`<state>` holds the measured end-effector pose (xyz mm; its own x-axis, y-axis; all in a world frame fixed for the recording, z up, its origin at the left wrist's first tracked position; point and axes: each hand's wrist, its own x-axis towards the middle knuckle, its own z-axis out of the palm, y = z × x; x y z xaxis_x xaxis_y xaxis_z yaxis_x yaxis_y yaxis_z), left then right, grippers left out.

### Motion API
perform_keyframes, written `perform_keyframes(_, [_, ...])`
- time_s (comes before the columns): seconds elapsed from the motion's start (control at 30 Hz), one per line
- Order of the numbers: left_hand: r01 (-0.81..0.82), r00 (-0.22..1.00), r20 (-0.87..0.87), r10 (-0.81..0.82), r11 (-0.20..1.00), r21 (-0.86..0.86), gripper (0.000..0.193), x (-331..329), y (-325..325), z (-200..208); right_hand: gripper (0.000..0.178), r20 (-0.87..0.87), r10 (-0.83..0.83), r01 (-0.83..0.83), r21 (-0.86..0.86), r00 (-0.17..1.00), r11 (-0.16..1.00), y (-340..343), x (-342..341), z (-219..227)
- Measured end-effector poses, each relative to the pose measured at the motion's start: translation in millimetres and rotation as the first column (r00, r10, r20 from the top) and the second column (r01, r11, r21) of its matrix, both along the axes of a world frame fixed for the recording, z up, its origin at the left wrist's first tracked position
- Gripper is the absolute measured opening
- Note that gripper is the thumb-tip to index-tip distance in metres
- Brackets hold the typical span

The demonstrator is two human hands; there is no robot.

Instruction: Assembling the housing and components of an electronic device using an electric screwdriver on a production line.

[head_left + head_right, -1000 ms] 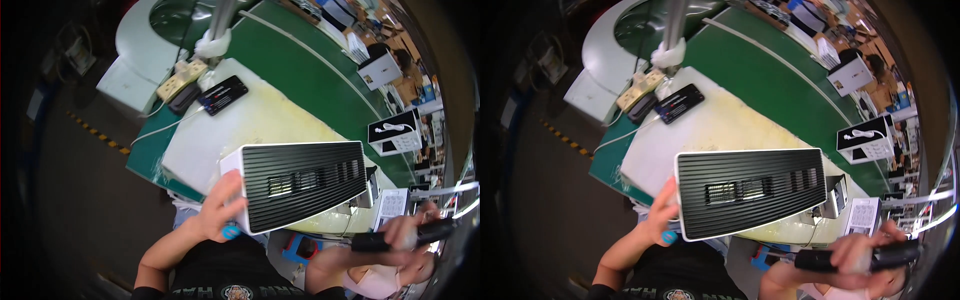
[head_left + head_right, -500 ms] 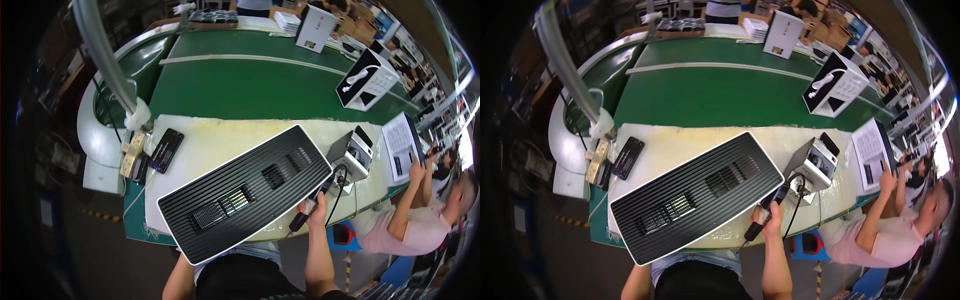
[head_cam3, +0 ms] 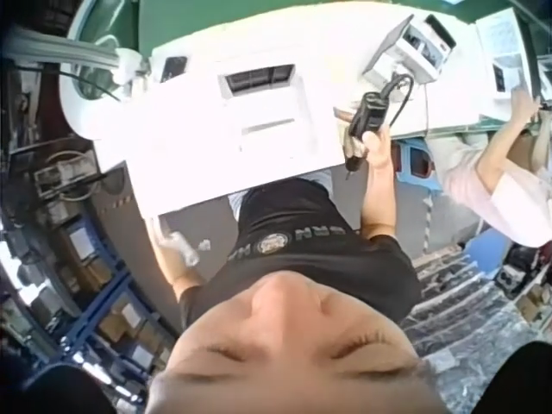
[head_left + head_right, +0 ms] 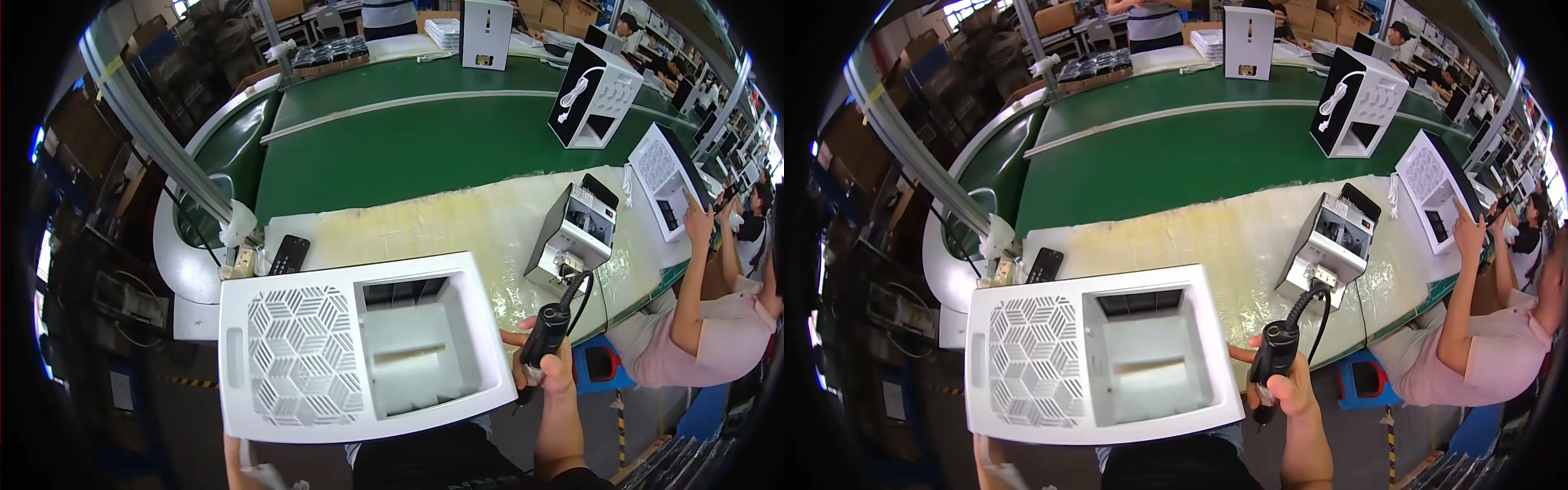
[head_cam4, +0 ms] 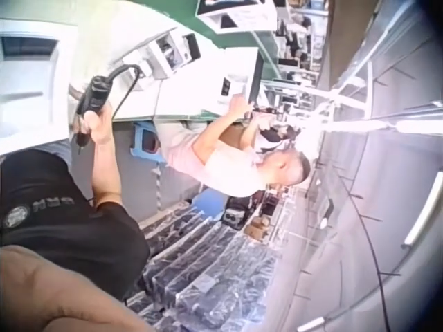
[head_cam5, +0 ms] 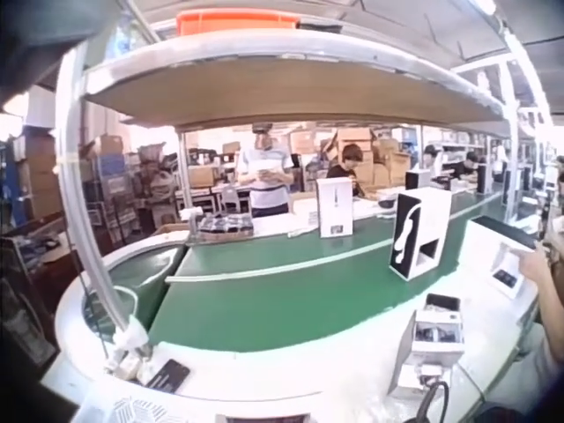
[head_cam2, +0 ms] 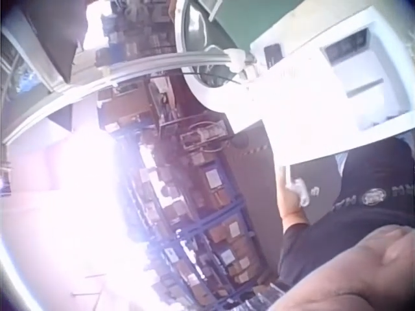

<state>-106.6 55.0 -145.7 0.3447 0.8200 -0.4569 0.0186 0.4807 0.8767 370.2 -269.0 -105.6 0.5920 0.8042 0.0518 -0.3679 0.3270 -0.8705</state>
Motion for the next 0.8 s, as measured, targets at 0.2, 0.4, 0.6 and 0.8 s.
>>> perform_keyframes(0.2, [-0.095,0.994,-0.063,0.090,0.992,-0.083,0.037,84,20,74,0.071,-0.036,-0.047,0.042,-0.132,0.998,0.990,7,-5,7])
perform_keyframes(0.4, [0.432,0.830,-0.414,-0.372,0.900,0.056,0.036,94,45,91,0.060,0.129,-0.080,0.117,-0.312,0.988,0.943,23,7,16])
perform_keyframes(0.6, [0.784,0.604,-0.795,-0.060,0.225,0.579,0.028,224,31,181,0.053,0.525,-0.785,0.761,0.344,0.329,0.550,4,63,52])
perform_keyframes(0.8, [0.873,0.153,-0.982,0.114,-0.481,0.080,0.038,308,16,220,0.040,0.594,-0.789,0.757,0.586,-0.160,0.288,10,134,50])
